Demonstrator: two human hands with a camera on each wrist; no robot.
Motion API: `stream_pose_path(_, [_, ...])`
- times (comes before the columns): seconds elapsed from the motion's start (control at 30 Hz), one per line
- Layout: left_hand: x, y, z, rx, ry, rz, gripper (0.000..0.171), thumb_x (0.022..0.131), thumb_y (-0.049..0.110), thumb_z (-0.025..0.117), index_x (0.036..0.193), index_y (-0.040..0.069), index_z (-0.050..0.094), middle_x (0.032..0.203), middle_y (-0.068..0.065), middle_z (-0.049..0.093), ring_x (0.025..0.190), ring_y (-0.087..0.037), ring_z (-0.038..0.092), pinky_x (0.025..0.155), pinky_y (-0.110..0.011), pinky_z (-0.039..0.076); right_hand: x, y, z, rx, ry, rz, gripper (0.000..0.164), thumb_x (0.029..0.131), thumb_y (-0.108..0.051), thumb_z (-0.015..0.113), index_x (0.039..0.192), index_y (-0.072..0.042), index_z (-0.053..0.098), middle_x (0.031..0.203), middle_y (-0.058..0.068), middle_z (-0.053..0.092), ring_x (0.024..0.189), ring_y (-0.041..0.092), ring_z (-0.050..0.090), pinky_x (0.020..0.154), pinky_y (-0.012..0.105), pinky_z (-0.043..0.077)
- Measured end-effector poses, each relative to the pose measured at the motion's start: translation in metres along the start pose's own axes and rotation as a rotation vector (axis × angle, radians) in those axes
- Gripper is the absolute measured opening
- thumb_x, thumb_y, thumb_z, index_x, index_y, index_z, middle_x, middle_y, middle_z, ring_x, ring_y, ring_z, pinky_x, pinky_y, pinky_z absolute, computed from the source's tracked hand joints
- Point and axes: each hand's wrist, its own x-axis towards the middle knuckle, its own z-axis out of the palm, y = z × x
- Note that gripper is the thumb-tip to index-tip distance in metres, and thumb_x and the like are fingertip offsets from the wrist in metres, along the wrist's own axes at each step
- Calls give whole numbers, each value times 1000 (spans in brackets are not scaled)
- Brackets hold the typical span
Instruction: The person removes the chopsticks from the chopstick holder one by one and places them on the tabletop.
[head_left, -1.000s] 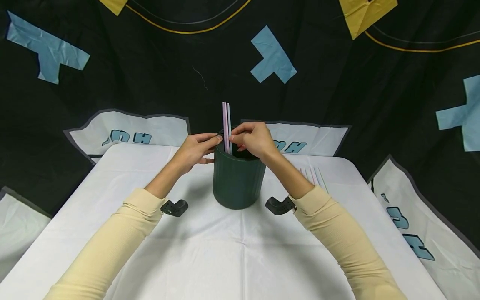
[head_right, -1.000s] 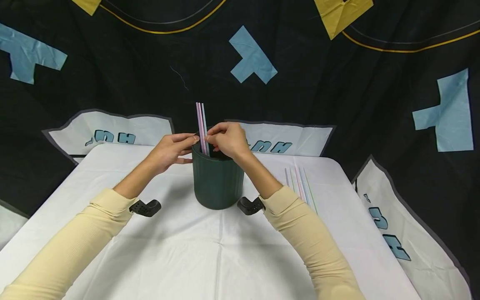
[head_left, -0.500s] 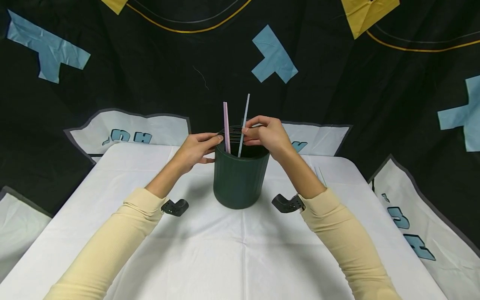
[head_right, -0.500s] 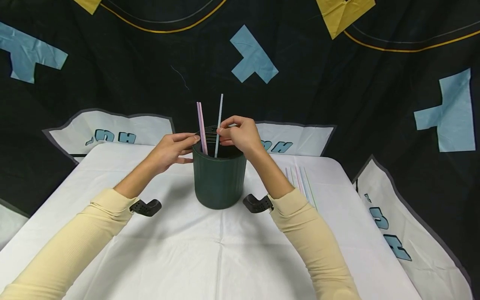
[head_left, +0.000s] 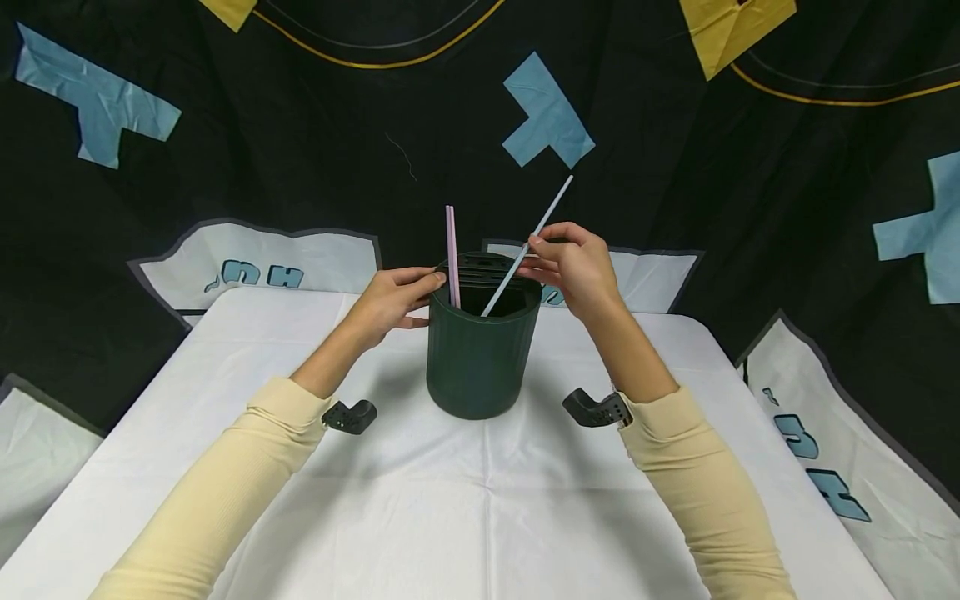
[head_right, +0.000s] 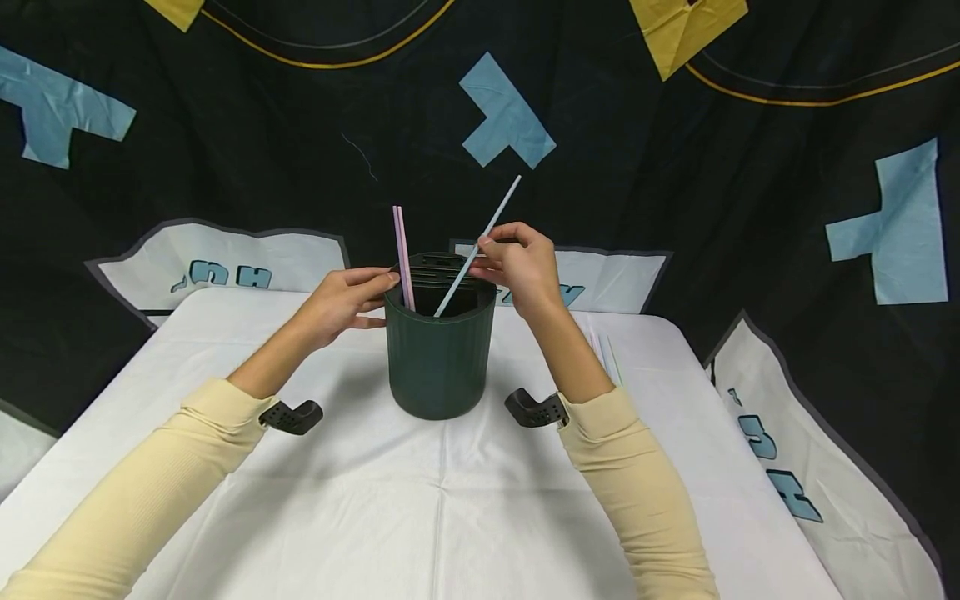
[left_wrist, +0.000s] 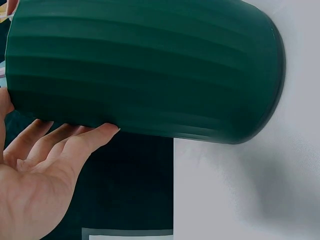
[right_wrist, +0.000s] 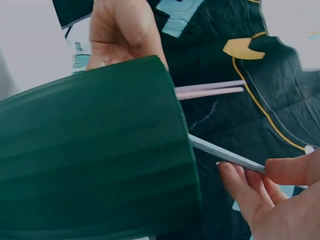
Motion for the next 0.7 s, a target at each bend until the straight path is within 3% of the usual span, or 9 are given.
stream_pose_path(0.13, [0, 0, 0, 3, -1, 2, 51, 101, 31, 64, 144, 5, 55, 147, -15, 56, 137, -35, 54, 93, -52, 58, 1, -3, -11, 62, 61, -39, 9, 101, -8, 61, 109, -6, 63, 103, 9, 67, 82, 18, 73, 77, 29, 63])
stream_pose_path(0.33, [0, -1, 0, 7, -5, 5, 52, 102, 31, 63, 146, 5, 53, 149, -15, 54, 138, -36, 53, 94, -53, 57, -1, -14, -28, 155, 155, -103, 17, 99, -9, 64, 116, -4, 64, 102, 9, 70, 79, 16, 74, 77, 28, 63])
stream_pose_path(0.7, [0, -1, 0, 15, -1, 6, 52, 101, 31, 64, 146, 6, 54, 149, -15, 55, 137, -35, 54, 93, -52, 58, -6, -31, -70, 213, 278, -99, 21, 93, -13, 72, 113, -6, 73, 97, 7, 74, 77, 16, 76, 73, 24, 62])
